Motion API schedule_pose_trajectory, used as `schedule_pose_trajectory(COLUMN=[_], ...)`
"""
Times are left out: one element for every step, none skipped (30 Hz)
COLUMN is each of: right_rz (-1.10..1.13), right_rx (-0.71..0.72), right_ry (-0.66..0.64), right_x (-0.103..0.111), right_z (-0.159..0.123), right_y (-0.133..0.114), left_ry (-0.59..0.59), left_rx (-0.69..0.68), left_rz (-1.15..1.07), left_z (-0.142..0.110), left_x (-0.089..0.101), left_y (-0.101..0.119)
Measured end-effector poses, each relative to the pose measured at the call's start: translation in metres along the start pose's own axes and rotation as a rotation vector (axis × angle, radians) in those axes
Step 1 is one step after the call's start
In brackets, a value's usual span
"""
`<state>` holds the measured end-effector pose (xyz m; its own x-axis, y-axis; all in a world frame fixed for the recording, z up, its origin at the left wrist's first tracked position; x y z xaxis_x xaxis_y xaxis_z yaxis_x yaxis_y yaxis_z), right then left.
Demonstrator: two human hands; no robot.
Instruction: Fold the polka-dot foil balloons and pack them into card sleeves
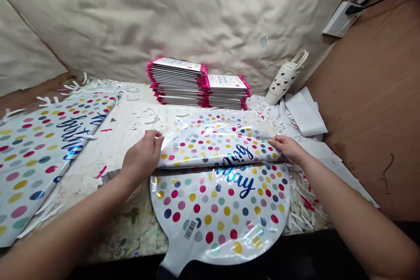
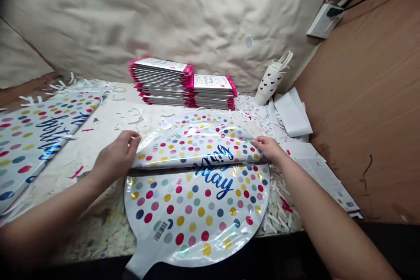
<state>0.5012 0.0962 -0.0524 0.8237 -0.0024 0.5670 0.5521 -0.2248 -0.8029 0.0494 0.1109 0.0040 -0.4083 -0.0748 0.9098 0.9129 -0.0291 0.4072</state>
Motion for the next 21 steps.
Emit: schedule_pose_trajectory(right_rz=[-0.029, -0.063, -0.103, -0.149, -0.202, -0.260, -0.323, -0.388, -0.449, -0.504, -0.547, -0.589, -0.633, -0.675, -0.734, -0.780, -0.800, -0.801, -0.792, -0.778, -0.765], right_rx=[0.001, 0.003, 0.003, 0.002, -0.003, -0.011, -0.022, -0.034, -0.042, -0.043, -0.035, -0.003, 0.063, 0.155, 0.294, 0.450, 0.590, 0.683, 0.721, 0.722, 0.696], right_ry=[0.014, 0.027, 0.042, 0.059, 0.083, 0.116, 0.160, 0.213, 0.272, 0.331, 0.385, 0.428, 0.446, 0.422, 0.356, 0.217, 0.019, -0.150, -0.280, -0.378, -0.434], right_x=[-0.001, -0.001, 0.000, 0.002, 0.005, 0.009, 0.014, 0.019, 0.023, 0.024, 0.022, 0.014, 0.000, -0.021, -0.050, -0.086, -0.124, -0.157, -0.181, -0.199, -0.210], right_z=[0.004, 0.007, 0.010, 0.014, 0.017, 0.021, 0.024, 0.027, 0.029, 0.028, 0.026, 0.021, 0.015, 0.006, -0.005, -0.018, -0.033, -0.051, -0.066, -0.077, -0.084], right_y=[-0.001, -0.002, -0.005, -0.007, -0.011, -0.015, -0.020, -0.026, -0.035, -0.045, -0.057, -0.072, -0.090, -0.108, -0.128, -0.145, -0.155, -0.161, -0.161, -0.158, -0.152], left_ry=[0.059, 0.094, 0.083, 0.049, 0.001, -0.032, -0.046, -0.043, -0.027, -0.005, 0.011, 0.015, 0.007, -0.012, -0.036, -0.060, -0.080, -0.083, -0.065, -0.032, -0.006], left_rx=[-0.136, -0.304, -0.461, -0.573, -0.624, -0.629, -0.607, -0.576, -0.549, -0.534, -0.534, -0.542, -0.549, -0.548, -0.539, -0.526, -0.514, -0.497, -0.462, -0.396, -0.296], left_rz=[0.029, 0.067, 0.116, 0.171, 0.224, 0.275, 0.318, 0.352, 0.379, 0.399, 0.411, 0.416, 0.415, 0.409, 0.398, 0.381, 0.354, 0.313, 0.259, 0.193, 0.115], left_z=[-0.012, -0.028, -0.045, -0.061, -0.072, -0.079, -0.083, -0.085, -0.085, -0.086, -0.087, -0.088, -0.090, -0.092, -0.092, -0.093, -0.092, -0.090, -0.086, -0.080, -0.073], left_x=[0.002, -0.001, -0.009, -0.021, -0.034, -0.045, -0.053, -0.058, -0.060, -0.059, -0.058, -0.058, -0.057, -0.056, -0.055, -0.053, -0.049, -0.042, -0.032, -0.019, -0.007], left_y=[0.015, 0.032, 0.046, 0.054, 0.057, 0.055, 0.051, 0.046, 0.041, 0.037, 0.035, 0.034, 0.034, 0.033, 0.032, 0.031, 0.030, 0.028, 0.024, 0.017, 0.007])
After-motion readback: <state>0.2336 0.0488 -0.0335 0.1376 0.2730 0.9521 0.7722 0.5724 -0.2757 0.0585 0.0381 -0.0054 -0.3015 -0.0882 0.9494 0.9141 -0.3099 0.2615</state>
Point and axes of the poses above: each hand's wrist, its own z-axis towards the middle knuckle, its own x-axis out of the back of the hand, y = z × x, the point moved 8 cm from there along z, towards the middle knuckle, and after that the axes turned 4 degrees about x, right-handed, at the moved point
